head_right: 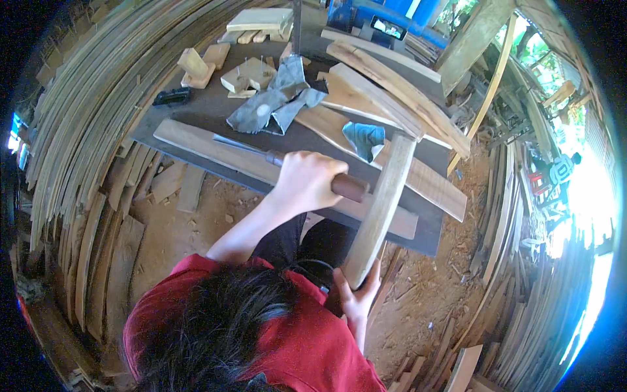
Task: The person wipes a wooden plank with a cloth, then uses a chisel and wooden mallet to carve the plank on a workbench. They repeatedly strike the chisel along the plank's length and occasionally wipe the surface to remove debris.
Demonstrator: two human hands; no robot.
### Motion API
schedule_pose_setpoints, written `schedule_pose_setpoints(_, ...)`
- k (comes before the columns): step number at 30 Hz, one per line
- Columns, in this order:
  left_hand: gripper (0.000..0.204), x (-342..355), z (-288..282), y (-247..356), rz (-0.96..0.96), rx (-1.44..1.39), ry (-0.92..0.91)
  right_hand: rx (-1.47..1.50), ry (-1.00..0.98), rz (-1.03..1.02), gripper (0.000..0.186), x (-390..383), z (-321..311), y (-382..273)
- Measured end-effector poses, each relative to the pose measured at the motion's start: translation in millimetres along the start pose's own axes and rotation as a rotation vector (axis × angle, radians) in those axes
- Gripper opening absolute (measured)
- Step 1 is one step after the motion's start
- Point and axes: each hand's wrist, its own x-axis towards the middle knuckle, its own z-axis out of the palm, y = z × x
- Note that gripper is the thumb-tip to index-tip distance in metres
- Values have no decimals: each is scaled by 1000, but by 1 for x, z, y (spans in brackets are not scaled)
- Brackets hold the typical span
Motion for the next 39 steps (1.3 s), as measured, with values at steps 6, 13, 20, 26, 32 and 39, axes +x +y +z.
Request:
schedule_pose_setpoints(6, 15, -1, -13, -18, 8, 41, 71, 348, 236, -130, 68, 17, 2, -15)
schedule_pose_setpoints(13, 14, -4, -19, -36, 18, 66, 110, -44, -57, -106, 49, 10, 30, -7)
schedule_pose_setpoints(20, 13, -10, -38, -50, -22, 91, 79, 331, 117, -149, 61, 29, 27, -9)
schedule_pose_setpoints(26, 12, -12, -47, -65, -31, 87, 114, -74, -222, -110, 47, 29, 65, -12)
schedule_pose_setpoints(32, 13, -21, -67, -85, -69, 129, 96, 247, -1, -206, 48, 39, 59, -26)
schedule_pose_setpoints(39, 12, -19, -70, -95, -84, 108, 140, -245, -316, -205, 56, 38, 97, -30)
